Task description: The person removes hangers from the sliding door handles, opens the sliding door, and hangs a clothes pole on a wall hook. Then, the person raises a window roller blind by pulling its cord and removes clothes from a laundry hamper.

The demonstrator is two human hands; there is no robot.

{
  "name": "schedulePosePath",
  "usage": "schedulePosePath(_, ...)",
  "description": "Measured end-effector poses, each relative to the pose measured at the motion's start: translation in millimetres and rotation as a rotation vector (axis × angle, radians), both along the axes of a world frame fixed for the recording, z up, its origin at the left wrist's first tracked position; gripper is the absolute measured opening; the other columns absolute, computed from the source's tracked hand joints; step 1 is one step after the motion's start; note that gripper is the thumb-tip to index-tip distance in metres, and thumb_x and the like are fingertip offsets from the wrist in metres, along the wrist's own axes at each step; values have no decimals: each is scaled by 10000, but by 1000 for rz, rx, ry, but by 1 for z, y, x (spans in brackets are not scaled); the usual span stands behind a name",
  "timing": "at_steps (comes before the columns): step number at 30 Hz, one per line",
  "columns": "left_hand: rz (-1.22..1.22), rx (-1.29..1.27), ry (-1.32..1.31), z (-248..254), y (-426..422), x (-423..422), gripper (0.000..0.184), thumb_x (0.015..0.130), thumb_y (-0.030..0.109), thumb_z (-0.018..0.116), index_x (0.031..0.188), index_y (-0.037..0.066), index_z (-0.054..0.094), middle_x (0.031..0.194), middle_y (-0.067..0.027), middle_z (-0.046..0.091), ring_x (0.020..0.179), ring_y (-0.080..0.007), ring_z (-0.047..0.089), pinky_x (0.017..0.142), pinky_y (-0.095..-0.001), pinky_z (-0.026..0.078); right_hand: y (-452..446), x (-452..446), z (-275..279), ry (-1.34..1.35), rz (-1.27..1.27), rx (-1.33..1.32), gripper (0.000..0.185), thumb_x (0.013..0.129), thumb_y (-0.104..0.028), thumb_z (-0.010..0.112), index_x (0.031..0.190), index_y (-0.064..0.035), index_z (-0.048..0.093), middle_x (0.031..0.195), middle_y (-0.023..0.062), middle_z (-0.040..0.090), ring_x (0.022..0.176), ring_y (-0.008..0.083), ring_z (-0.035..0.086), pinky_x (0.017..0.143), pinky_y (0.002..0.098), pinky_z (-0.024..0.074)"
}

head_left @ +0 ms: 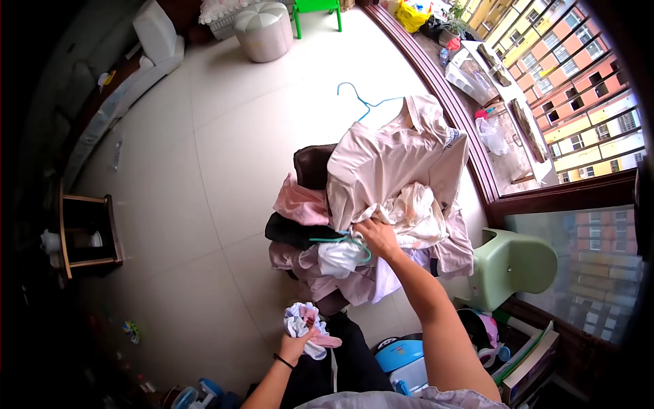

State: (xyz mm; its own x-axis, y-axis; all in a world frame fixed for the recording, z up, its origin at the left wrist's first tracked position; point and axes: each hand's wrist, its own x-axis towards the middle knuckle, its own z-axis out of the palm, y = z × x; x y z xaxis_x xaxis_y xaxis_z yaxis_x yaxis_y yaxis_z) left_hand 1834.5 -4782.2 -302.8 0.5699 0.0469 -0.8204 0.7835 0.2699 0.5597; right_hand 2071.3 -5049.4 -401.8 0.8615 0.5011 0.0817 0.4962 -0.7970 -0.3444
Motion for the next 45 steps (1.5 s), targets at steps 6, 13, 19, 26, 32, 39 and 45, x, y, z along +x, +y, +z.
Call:
schedulePosePath(6,29,41,-34,22,15,7,260,769,17,657,1012,24,565,903,-26,604,815,-136,599,739,-280,476,-30,-40,100,-6,58,-7,316,628,-114,591,937,-172,567,842,28,544,866,229,557,700,346,457)
schedulePosePath(13,108,40,-548,62,34,153,364,788,66,608,1143,35,536,1095,-23,545,1031,-138,502,904,-276,391,-46,-51,154,62,109,-67,350,594,-164,662,934,-164,579,871,24,557,862,225,568,702,333,469)
schedulePosePath(19,-79,149,-516,50,12,314,175,737,113,665,883,23,629,768,2,605,698,-108,556,625,-267,448,-37,-59,150,107,-5,-6,434,554,-108,653,973,-175,562,863,29,550,858,226,574,674,334,466)
schedulePosePath(26,-344,59,-495,84,8,373,187,803,199,645,890,33,644,762,-35,640,653,-82,584,572,-254,463,-44,-73,142,109,-4,41,350,585,-142,659,922,-171,568,856,34,553,824,226,579,667,337,466)
schedulePosePath(32,-749,59,-303,9,-89,341,273,686,213,755,874,47,649,817,1,636,702,-77,563,633,-246,467,-38,-93,152,58,191,-95,364,593,-169,637,940,-190,528,901,1,540,910,199,555,694,352,457)
schedulePosePath(39,-1193,806,-1556,60,-115,263,45,680,186,546,665,150,570,649,-34,579,688,-218,569,636,-350,403,-50,-110,199,75,134,-100,278,647,-168,601,917,-182,535,935,-11,564,942,191,543,733,362,429)
schedulePosePath(45,-1633,1065,-1596,51,-44,264,87,673,218,559,610,161,575,612,-3,580,632,-175,557,644,-338,377,-59,-114,217,50,178,-144,250,706,-193,557,952,-234,547,939,-35,554,993,168,521,831,372,369)
